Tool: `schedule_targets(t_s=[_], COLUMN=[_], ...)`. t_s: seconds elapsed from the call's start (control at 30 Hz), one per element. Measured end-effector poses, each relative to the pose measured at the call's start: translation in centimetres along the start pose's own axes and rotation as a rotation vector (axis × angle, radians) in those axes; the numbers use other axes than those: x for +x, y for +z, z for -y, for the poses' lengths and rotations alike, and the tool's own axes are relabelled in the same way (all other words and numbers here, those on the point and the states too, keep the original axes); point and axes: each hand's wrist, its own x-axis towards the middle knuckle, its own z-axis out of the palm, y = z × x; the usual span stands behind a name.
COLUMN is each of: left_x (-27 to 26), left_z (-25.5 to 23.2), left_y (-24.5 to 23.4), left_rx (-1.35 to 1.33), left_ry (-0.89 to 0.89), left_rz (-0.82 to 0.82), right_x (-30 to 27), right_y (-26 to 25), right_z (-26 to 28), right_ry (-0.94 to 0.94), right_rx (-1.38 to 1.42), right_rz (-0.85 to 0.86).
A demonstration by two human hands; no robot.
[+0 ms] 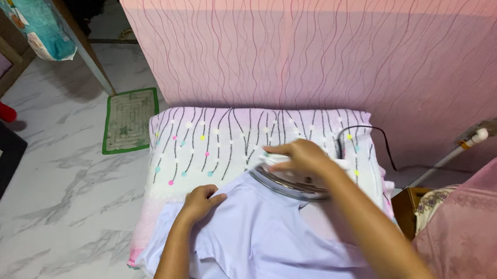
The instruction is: The person irons a light purple shirt on a padded surface. They repeatedly smooth the fabric, move the iron across the body, sleeves, and collar, and reposition the shirt to reach different areas. The shirt remains on the ironing surface throughout the clip.
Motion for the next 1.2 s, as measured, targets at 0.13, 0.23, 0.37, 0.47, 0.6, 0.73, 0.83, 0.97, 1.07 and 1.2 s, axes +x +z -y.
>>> schedule_targets(t_s=[0.13,0.23,0.37,0.47,0.6,0.73,0.83,0.97,1.07,1.2], left_x=[1.1,1.6,1.0,0.2,-0.8,-1.0,-0.8,0.2,0.1,0.1], left_z=[1.5,2.1,1.8,1.4,1.3,1.8,2.7,3.6,4.3,4.0], left_y=[0.5,-0.2,-2.4,-3.4,-3.3,-3.1,-2.9,-2.1,-1.2,-0.8], left_rx=[0.138,0.111,0.043,-0.03,-0.137,-0.274,-0.326,-0.351,-0.333,-0.315], left_ry=[0.087,0.198,0.01,0.053,0.106,0.156,0.21,0.133,0.168,0.197], left_rz=[-0.032,-0.128,0.075,0.106,0.107,0.151,0.181,0.132,0.034,-0.048], right_x=[4.9,6.4,4.2,0.9,-2.6,-3.2,-1.6,2.9,5.6,5.1], right_y=[2.7,4.1,3.1,1.9,1.6,2.0,2.6,5.2,6.0,5.0], right_z=[3.5,4.2,1.8,-1.3,-3.5,-2.3,0.3,4.2,5.5,5.2], right_ry=[0.052,-0.036,0.023,-0.012,-0.271,-0.133,-0.023,-0.003,-0.088,-0.174], right_rx=[0.078,0.097,0.17,0.047,-0.032,-0.118,-0.114,-0.153,-0.152,-0.092], right_rz=[-0.113,-0.214,-0.038,0.096,0.017,-0.004,-0.014,-0.165,-0.324,-0.306])
